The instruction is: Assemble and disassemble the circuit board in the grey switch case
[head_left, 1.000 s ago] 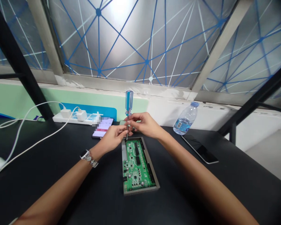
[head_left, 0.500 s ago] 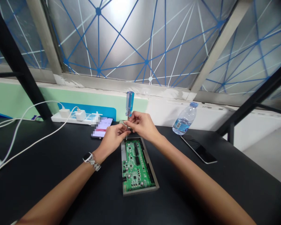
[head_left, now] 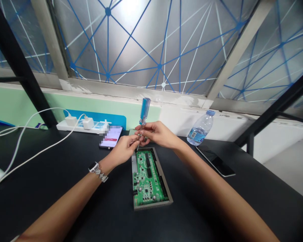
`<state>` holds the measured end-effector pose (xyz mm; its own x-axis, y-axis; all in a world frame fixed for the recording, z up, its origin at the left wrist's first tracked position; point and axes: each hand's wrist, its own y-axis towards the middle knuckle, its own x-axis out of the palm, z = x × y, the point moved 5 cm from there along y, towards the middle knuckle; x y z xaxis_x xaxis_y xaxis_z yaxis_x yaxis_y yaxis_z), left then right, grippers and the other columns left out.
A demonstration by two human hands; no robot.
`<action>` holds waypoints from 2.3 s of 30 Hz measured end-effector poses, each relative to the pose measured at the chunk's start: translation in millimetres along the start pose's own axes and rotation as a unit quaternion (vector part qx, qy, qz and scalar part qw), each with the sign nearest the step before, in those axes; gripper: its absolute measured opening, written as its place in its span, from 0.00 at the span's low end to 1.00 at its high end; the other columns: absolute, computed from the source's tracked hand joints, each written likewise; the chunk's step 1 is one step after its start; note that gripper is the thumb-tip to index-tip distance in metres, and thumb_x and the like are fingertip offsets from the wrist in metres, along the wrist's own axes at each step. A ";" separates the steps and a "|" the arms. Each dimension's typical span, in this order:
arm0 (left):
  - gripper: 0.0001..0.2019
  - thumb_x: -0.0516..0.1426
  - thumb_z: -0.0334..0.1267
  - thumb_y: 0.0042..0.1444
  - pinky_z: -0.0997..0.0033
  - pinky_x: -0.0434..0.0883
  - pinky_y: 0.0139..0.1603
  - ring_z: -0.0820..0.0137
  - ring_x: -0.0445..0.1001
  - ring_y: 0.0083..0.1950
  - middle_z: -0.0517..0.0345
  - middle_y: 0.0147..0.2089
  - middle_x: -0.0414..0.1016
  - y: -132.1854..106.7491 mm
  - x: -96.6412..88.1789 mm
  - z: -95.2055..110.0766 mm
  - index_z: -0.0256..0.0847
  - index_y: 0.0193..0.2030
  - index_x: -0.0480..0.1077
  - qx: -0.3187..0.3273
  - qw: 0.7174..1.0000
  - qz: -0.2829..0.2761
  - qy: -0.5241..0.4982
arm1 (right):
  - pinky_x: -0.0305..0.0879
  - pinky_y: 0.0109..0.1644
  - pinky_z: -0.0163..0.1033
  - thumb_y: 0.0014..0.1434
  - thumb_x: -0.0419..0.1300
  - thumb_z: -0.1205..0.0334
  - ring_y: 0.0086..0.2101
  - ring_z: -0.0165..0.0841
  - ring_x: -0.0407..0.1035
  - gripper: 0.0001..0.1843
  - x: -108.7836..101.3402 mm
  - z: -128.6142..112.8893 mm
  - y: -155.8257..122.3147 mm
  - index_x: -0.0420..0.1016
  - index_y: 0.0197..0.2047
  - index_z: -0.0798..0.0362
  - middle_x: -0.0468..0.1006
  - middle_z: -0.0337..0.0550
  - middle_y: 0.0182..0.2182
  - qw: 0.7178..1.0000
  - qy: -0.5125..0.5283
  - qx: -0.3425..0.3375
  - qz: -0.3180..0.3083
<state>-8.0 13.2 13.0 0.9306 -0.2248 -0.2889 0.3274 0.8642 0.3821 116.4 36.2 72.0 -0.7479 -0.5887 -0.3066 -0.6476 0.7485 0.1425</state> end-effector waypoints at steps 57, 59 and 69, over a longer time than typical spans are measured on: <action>0.11 0.56 0.39 0.62 0.63 0.75 0.45 0.61 0.80 0.44 0.48 0.43 0.81 -4.1 -4.3 -3.4 0.37 0.45 0.76 -0.009 0.999 0.018 0.048 | 0.64 0.30 0.35 0.54 0.66 0.54 0.28 0.29 0.64 0.16 -12.1 -22.0 -2.4 0.62 0.28 0.51 0.67 0.35 0.26 0.958 -0.129 -0.147 0.209; 0.11 0.56 0.40 0.62 0.65 0.75 0.41 0.62 0.80 0.40 0.49 0.40 0.81 -4.7 -5.4 -1.1 0.37 0.42 0.76 0.009 0.994 0.037 0.100 | 0.62 0.32 0.36 0.55 0.64 0.56 0.27 0.28 0.62 0.16 -7.3 -26.7 -6.1 0.60 0.27 0.51 0.65 0.34 0.24 0.935 -0.183 -0.158 0.260; 0.10 0.53 0.38 0.64 0.68 0.70 0.37 0.64 0.77 0.35 0.52 0.36 0.80 -4.2 -6.0 11.9 0.37 0.39 0.75 0.045 0.971 0.037 0.230 | 0.48 0.28 0.35 0.55 0.61 0.53 0.22 0.27 0.55 0.17 5.6 -30.1 -14.0 0.56 0.26 0.49 0.61 0.30 0.20 0.873 -0.291 -0.116 0.375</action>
<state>-13.0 5.5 23.6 0.7873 0.0793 -0.6115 0.2942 0.8231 0.4856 116.9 13.3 96.6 -0.8174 0.3447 -0.4616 -0.0701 0.7358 0.6736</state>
